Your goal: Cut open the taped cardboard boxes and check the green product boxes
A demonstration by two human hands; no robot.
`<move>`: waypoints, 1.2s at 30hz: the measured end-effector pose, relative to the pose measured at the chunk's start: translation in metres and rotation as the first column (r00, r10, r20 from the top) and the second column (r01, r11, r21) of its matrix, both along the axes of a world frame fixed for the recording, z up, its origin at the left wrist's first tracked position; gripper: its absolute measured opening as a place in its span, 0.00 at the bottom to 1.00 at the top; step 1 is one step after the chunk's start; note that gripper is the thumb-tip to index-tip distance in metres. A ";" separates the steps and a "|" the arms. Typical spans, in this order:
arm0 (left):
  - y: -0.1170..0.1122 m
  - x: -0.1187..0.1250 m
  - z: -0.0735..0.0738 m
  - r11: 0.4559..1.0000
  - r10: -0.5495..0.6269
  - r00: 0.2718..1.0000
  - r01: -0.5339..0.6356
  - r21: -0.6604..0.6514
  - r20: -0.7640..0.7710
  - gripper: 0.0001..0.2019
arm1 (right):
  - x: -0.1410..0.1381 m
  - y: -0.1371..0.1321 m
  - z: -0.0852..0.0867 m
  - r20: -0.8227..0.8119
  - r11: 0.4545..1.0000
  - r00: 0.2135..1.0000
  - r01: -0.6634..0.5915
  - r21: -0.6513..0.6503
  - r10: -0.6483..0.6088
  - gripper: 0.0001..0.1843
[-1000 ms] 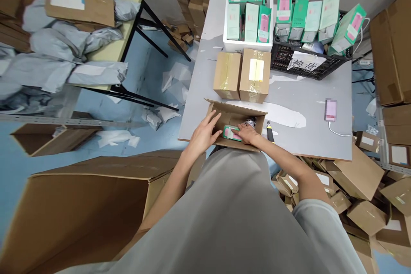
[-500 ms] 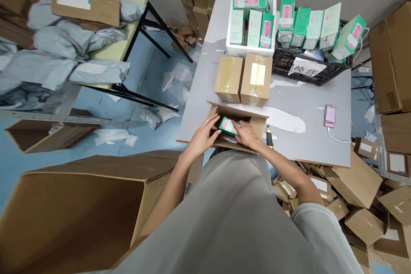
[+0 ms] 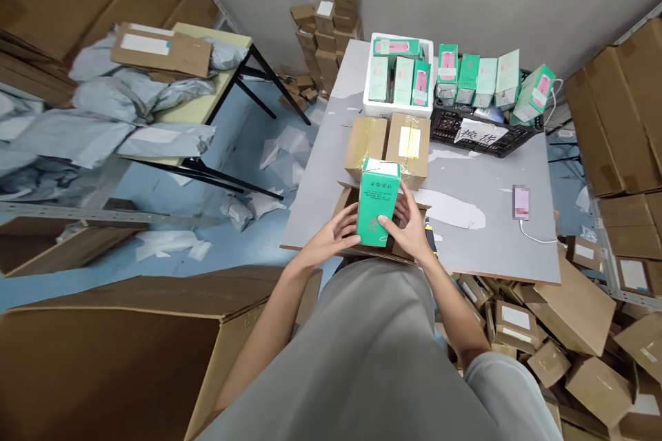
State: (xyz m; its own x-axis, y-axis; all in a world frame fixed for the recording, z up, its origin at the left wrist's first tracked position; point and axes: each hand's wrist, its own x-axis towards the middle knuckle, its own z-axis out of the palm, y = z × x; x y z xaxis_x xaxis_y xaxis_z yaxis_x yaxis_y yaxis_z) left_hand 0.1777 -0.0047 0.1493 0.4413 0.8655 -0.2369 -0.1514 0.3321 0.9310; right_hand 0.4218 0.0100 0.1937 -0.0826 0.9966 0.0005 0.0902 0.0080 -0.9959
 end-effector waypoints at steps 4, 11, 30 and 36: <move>0.002 0.010 0.005 0.997 0.041 0.992 -0.033 -0.071 0.119 0.56 | -0.008 0.005 0.012 -0.043 1.000 0.999 0.013 0.024 -0.012 0.66; 0.001 0.006 0.012 0.978 0.145 0.983 -0.126 -0.166 0.111 0.49 | 0.008 0.019 0.032 0.179 0.973 0.984 -0.053 0.224 0.013 0.58; 0.020 -0.065 0.056 0.998 0.060 0.996 -0.058 -0.038 0.062 0.41 | 0.008 0.026 0.008 0.295 0.991 0.954 -0.085 0.099 0.052 0.42; 0.018 -0.029 0.016 0.980 -0.088 0.979 0.119 -0.161 0.185 0.46 | -0.023 0.001 -0.016 -0.368 0.918 0.925 -0.221 -0.330 0.090 0.45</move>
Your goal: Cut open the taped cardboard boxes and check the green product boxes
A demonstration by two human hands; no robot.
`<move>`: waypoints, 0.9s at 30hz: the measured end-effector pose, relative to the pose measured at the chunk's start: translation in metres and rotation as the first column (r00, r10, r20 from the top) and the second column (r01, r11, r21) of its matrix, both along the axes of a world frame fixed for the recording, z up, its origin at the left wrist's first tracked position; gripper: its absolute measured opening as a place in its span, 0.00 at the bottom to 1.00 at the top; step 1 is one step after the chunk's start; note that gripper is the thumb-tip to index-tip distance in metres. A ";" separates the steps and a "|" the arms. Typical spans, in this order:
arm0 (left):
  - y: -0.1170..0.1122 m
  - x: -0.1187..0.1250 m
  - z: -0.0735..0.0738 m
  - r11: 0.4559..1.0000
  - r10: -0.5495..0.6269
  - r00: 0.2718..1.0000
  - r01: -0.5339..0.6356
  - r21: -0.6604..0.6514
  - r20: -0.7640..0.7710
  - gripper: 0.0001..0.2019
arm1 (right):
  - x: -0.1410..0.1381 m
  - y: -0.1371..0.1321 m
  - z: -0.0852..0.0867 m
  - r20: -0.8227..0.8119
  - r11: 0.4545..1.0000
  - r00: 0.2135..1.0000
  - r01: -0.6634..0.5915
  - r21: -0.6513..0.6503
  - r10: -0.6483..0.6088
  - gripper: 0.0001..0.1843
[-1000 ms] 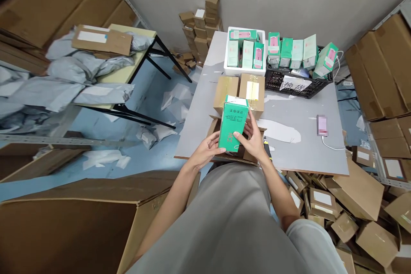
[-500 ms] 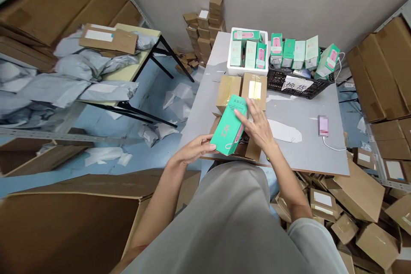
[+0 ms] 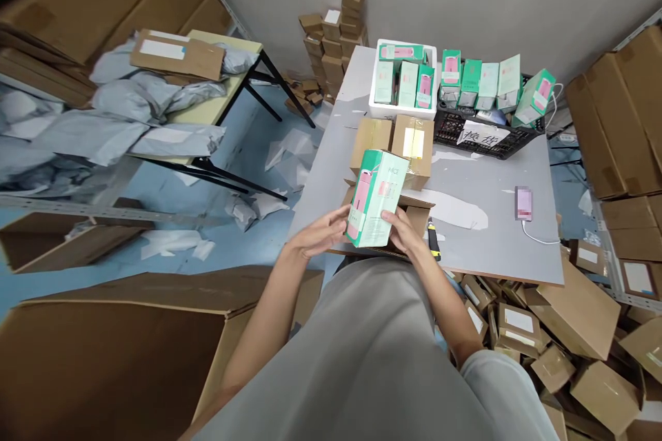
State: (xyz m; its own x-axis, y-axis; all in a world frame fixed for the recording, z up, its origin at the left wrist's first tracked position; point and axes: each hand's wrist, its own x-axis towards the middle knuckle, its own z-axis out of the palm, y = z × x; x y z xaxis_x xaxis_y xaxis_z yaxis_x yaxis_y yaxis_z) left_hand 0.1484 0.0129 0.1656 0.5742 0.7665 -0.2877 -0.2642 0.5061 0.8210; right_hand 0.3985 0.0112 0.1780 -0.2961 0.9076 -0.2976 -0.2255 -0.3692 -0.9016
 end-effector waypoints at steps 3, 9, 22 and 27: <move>-0.008 0.017 -0.011 0.996 -0.044 0.994 0.052 -0.079 0.102 0.50 | -0.004 -0.003 -0.005 -0.083 0.998 0.997 -0.009 -0.067 0.004 0.44; -0.014 0.029 -0.024 0.987 0.025 0.979 0.008 -0.160 0.200 0.49 | 0.004 -0.005 -0.011 -0.050 0.995 0.997 -0.061 -0.084 0.057 0.45; -0.011 0.050 -0.001 0.896 0.440 0.889 -0.425 0.128 -0.126 0.57 | 0.000 -0.008 0.034 0.500 0.831 0.790 0.021 0.556 -0.354 0.33; -0.019 0.064 0.010 0.835 0.543 0.812 -0.496 0.238 -0.212 0.52 | -0.023 -0.015 0.038 0.560 0.771 0.698 -0.017 0.636 -0.447 0.36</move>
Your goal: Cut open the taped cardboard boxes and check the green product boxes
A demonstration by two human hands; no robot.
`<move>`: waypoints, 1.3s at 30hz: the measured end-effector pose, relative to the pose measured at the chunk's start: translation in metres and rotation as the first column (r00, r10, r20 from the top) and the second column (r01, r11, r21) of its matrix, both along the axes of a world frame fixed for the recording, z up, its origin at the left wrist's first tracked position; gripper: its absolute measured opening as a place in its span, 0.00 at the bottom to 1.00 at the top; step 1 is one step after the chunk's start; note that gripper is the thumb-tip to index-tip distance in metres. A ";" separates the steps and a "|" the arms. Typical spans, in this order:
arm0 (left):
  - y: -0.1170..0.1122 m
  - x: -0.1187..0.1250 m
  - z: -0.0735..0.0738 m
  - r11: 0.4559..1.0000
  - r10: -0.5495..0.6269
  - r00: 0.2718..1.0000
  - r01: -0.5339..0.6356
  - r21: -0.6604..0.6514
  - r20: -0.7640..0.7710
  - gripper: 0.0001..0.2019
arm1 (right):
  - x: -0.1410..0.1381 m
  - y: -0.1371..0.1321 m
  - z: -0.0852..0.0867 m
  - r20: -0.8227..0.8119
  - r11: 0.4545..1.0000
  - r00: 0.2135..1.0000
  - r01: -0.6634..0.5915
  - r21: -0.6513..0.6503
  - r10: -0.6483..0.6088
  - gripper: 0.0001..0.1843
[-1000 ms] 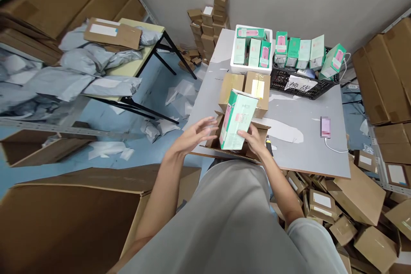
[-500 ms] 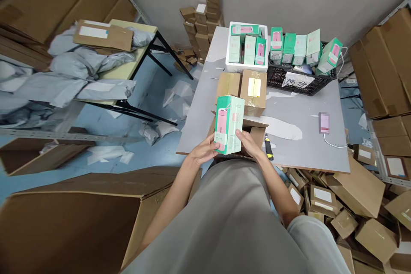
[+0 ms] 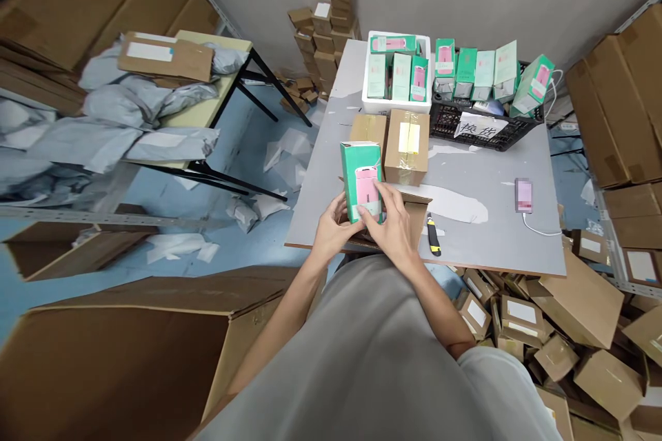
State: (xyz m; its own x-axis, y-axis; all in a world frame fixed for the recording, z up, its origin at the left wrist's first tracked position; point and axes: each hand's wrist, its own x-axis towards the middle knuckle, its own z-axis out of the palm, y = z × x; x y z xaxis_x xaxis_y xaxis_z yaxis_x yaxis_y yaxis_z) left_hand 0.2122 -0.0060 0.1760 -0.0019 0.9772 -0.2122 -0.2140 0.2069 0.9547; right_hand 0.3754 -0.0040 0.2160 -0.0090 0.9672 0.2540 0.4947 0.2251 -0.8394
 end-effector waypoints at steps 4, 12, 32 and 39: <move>-0.011 0.000 0.018 0.998 -0.036 0.999 0.038 0.059 -0.026 0.51 | 0.000 0.004 -0.010 -0.197 0.997 0.979 0.044 -0.070 -0.057 0.47; -0.010 -0.021 0.017 0.960 -0.151 0.942 0.212 -0.182 0.300 0.43 | 0.016 0.018 -0.026 -0.625 0.958 0.781 -0.178 -0.226 -0.002 0.46; -0.012 -0.007 -0.004 0.969 -0.041 0.947 0.116 -0.218 0.317 0.36 | 0.017 0.023 -0.041 -0.577 0.966 0.811 -0.063 -0.250 -0.096 0.55; -0.011 -0.003 -0.010 0.981 -0.008 0.966 0.057 -0.183 0.260 0.37 | 0.014 0.021 -0.033 -0.519 0.962 0.854 -0.117 -0.248 -0.030 0.53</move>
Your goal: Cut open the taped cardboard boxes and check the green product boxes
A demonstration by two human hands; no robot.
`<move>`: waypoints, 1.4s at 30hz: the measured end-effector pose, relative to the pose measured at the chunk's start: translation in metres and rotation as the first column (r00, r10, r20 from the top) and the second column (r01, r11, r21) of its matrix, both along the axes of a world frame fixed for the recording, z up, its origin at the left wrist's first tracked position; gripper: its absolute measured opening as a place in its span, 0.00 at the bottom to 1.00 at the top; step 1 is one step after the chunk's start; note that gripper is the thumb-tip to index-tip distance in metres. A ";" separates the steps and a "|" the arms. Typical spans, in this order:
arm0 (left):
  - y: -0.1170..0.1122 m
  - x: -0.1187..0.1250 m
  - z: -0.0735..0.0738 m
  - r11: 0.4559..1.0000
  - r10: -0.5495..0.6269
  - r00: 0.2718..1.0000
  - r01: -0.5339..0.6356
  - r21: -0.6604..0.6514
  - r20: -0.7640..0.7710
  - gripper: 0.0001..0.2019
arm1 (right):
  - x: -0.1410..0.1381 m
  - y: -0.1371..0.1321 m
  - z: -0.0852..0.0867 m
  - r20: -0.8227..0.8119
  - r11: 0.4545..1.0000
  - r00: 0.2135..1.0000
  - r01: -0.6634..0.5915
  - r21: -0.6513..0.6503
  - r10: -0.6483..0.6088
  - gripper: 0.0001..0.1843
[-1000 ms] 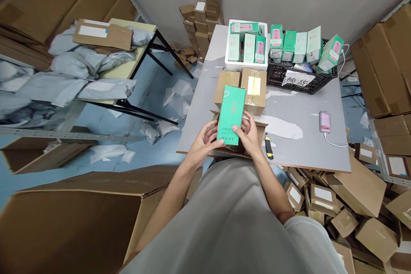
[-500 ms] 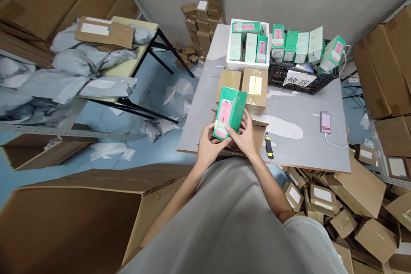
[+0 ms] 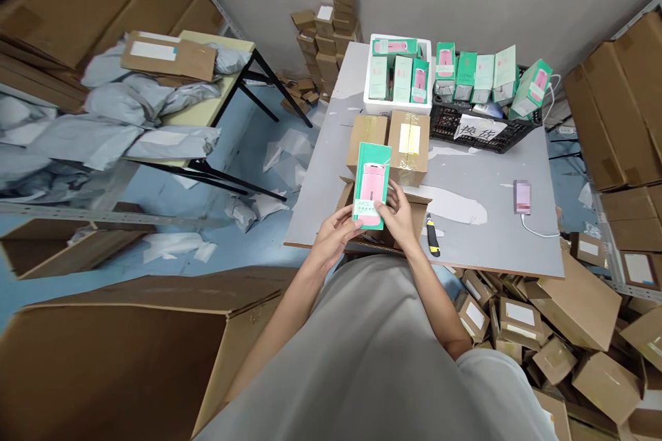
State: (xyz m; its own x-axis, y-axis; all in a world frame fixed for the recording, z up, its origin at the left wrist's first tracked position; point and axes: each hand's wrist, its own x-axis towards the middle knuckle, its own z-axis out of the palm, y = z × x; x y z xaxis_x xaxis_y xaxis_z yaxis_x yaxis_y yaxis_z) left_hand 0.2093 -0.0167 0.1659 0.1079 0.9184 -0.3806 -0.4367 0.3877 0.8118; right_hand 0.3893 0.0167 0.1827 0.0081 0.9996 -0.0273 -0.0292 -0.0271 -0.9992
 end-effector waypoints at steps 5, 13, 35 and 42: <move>-0.013 0.014 0.009 0.960 0.225 0.909 -0.146 0.237 -0.351 0.36 | -0.006 -0.001 0.002 0.053 0.996 0.995 0.085 -0.019 -0.084 0.61; -0.011 0.003 0.007 0.999 -0.052 0.998 0.053 -0.012 0.024 0.38 | 0.000 -0.001 -0.006 -0.063 0.995 0.993 0.098 -0.017 -0.099 0.54; -0.023 -0.009 0.006 0.836 0.404 0.637 0.035 0.548 -0.657 0.30 | 0.000 0.015 0.003 0.072 0.988 0.988 0.129 0.085 -0.135 0.50; 0.006 -0.021 -0.019 0.955 0.243 0.930 -0.180 0.234 -0.277 0.34 | -0.009 0.004 0.029 0.262 0.938 0.925 0.197 0.285 -0.275 0.33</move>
State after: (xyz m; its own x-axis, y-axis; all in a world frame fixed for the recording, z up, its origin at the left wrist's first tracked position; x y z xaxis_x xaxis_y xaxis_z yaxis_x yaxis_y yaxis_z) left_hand 0.1886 -0.0102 0.1467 -0.1870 0.9676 -0.1696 -0.2151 0.1281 0.9681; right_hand 0.3806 0.0210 0.2117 0.2136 0.9410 0.2623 0.2918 0.1947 -0.9365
